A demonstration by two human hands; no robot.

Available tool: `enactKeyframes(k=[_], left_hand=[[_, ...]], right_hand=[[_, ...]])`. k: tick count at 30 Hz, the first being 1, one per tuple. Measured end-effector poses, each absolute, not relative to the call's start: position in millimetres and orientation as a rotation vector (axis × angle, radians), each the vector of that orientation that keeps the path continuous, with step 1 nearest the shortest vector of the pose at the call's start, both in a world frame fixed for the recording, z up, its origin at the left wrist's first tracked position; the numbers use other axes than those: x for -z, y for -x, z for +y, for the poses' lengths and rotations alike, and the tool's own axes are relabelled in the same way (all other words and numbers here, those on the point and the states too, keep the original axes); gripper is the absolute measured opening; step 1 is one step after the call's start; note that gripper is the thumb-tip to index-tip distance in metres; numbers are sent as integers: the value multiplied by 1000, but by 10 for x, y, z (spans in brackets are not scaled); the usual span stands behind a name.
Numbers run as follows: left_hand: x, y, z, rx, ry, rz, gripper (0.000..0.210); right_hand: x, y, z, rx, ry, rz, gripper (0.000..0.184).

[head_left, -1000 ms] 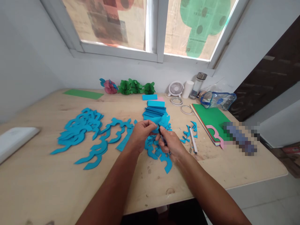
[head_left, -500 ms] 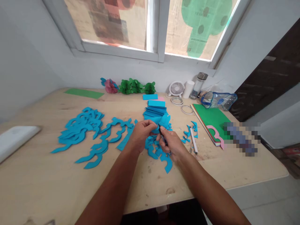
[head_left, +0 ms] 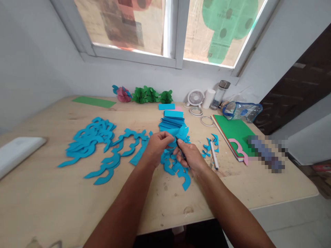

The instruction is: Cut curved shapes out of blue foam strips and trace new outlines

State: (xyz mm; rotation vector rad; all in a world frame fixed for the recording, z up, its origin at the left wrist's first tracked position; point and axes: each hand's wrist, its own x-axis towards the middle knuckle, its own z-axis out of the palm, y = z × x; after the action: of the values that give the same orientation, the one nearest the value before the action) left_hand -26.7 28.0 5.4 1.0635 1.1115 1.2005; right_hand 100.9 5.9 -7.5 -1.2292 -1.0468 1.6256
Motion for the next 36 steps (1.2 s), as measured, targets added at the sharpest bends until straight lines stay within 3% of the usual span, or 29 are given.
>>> enactKeyframes(k=[23,36], left_hand=[[-56,283,276,-1177,-1107,1144,16],[-38,271,287,-1207,-955,1053,26]], right_hand=[[97,-1024,78,-1589,1258,-1096,50],[91,-1045,95,-1569,1199,-961,50]])
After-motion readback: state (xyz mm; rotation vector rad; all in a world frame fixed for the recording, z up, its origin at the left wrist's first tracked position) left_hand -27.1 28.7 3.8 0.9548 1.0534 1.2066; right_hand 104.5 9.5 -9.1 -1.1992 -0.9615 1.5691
